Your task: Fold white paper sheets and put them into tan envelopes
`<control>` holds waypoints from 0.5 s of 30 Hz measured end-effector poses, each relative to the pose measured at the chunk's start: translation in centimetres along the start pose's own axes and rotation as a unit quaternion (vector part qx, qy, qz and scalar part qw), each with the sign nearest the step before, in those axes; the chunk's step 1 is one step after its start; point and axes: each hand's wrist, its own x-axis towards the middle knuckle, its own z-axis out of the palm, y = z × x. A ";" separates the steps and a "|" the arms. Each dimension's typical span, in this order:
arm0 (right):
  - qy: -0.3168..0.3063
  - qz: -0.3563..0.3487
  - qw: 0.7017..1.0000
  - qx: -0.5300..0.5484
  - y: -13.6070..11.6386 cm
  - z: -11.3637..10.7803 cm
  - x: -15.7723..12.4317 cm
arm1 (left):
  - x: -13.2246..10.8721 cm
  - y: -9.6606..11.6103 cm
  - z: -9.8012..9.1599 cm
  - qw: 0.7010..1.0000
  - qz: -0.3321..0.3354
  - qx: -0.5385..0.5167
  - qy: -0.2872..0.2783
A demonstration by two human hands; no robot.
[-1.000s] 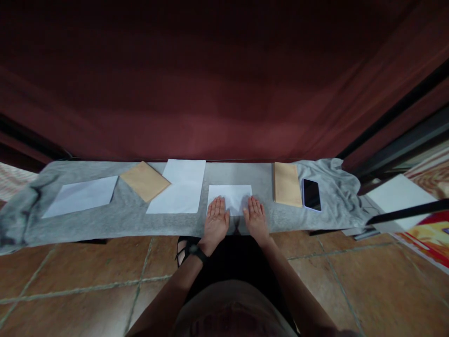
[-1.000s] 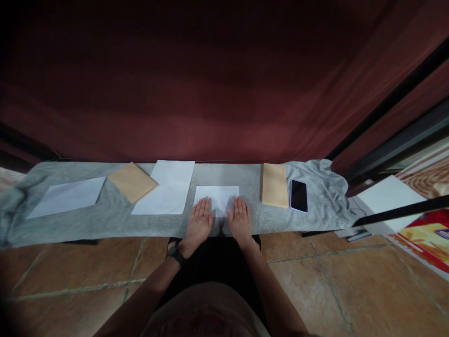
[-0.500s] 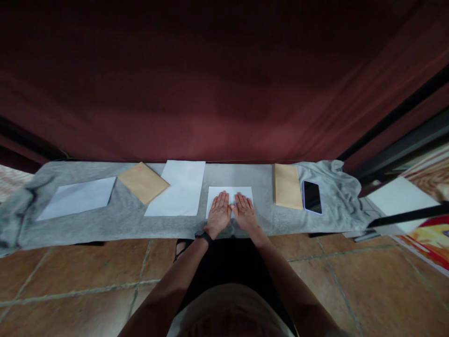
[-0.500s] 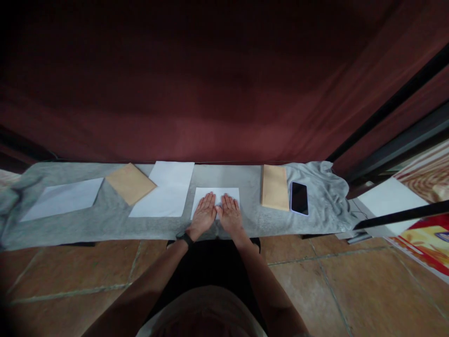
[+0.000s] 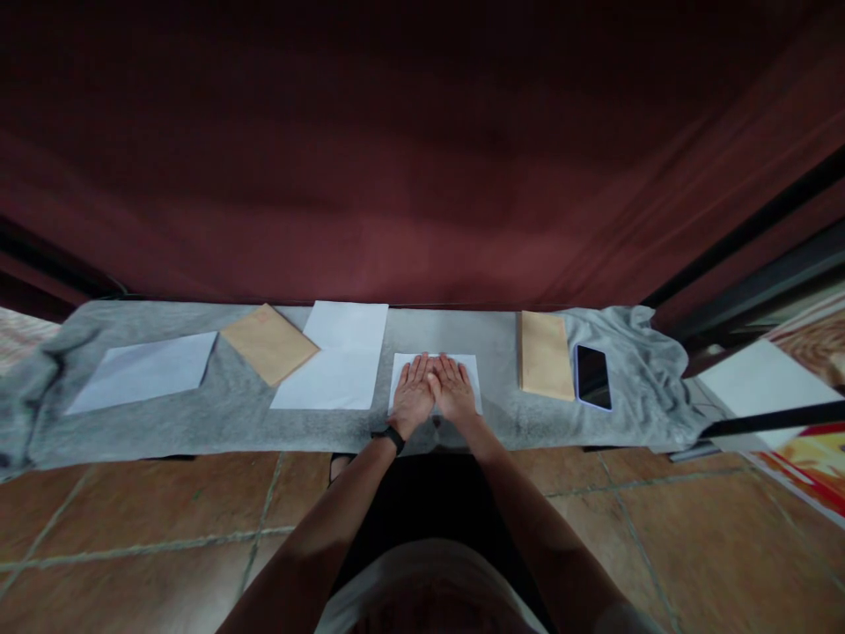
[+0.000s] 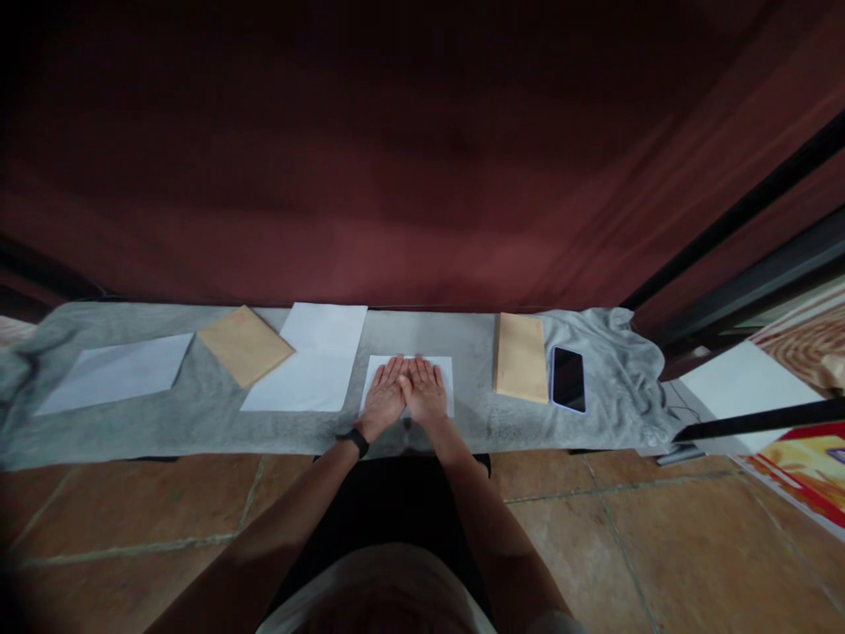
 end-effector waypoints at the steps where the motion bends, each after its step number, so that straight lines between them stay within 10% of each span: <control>1: 0.006 -0.001 1.000 -0.003 0.2 0.2 0.0 | 0.1 -0.1 0.1 1.000 -0.001 -0.001 0.002; 15: 0.097 0.019 0.994 -0.048 2.2 0.8 -0.4 | 0.3 -0.4 0.2 0.997 -0.072 -0.008 0.025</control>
